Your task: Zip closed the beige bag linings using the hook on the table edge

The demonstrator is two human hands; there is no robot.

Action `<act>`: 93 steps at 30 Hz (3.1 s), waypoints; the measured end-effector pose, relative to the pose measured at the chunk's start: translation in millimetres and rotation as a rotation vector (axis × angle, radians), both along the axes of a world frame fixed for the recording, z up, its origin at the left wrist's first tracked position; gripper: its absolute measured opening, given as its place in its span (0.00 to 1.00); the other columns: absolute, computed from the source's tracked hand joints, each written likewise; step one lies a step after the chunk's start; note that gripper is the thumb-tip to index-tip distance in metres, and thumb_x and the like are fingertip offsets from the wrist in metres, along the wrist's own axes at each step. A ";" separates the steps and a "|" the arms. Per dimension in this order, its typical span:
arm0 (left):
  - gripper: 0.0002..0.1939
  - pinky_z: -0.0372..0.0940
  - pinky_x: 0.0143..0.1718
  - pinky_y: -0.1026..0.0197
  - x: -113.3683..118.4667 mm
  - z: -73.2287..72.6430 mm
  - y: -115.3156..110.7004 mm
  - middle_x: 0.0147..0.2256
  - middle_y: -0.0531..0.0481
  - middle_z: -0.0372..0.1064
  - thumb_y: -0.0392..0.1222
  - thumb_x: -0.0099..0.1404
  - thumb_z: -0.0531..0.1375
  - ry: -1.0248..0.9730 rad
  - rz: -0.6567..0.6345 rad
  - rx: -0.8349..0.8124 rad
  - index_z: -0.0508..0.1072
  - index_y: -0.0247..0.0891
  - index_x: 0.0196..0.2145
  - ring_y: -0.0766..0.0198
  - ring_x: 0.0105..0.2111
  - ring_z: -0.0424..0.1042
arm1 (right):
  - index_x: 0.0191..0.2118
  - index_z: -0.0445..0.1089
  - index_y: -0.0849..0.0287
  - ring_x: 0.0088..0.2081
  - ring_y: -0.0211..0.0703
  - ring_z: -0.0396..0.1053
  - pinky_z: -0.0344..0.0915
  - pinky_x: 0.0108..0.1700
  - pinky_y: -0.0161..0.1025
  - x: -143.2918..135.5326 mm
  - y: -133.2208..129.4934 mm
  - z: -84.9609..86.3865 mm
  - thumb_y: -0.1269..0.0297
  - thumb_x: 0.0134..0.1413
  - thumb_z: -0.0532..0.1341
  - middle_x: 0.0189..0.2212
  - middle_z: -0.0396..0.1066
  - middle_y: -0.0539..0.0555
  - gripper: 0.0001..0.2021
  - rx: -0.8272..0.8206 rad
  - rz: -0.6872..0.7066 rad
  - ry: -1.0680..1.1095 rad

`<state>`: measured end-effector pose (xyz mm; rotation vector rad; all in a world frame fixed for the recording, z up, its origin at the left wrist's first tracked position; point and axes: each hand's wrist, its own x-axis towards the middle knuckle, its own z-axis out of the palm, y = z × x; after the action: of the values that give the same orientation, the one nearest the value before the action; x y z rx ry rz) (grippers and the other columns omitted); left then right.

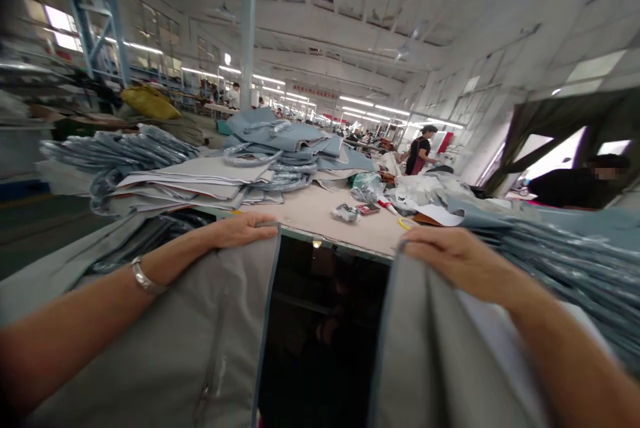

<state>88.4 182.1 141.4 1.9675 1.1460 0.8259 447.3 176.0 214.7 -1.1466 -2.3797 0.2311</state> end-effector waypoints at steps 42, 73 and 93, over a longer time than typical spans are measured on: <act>0.20 0.45 0.23 0.67 57.8 -99.2 102.4 0.21 0.58 0.53 0.53 0.51 0.65 -0.478 -0.077 -0.744 0.64 0.35 0.23 0.72 0.22 0.49 | 0.26 0.66 0.62 0.24 0.34 0.50 0.46 0.26 0.32 -71.3 128.8 -152.9 0.45 0.54 0.63 0.20 0.54 0.47 0.22 -0.806 0.031 0.337; 0.18 0.44 0.24 0.66 58.3 -97.7 122.4 0.22 0.56 0.54 0.53 0.55 0.63 -0.327 -0.150 -0.655 0.69 0.32 0.26 0.71 0.24 0.49 | 0.25 0.69 0.64 0.23 0.32 0.48 0.44 0.25 0.34 -73.7 140.0 -155.1 0.49 0.54 0.63 0.19 0.54 0.47 0.20 -0.763 0.046 0.348; 0.16 0.44 0.23 0.66 57.7 -99.4 125.9 0.22 0.56 0.53 0.51 0.58 0.62 -0.284 -0.164 -0.586 0.69 0.33 0.26 0.71 0.23 0.49 | 0.27 0.71 0.65 0.24 0.33 0.51 0.47 0.26 0.33 -77.0 140.8 -154.8 0.51 0.55 0.63 0.20 0.57 0.48 0.19 -0.732 0.022 0.359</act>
<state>146.1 308.0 42.1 1.3874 0.9120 0.5747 370.2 316.8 59.9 -1.2348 -2.0174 1.2781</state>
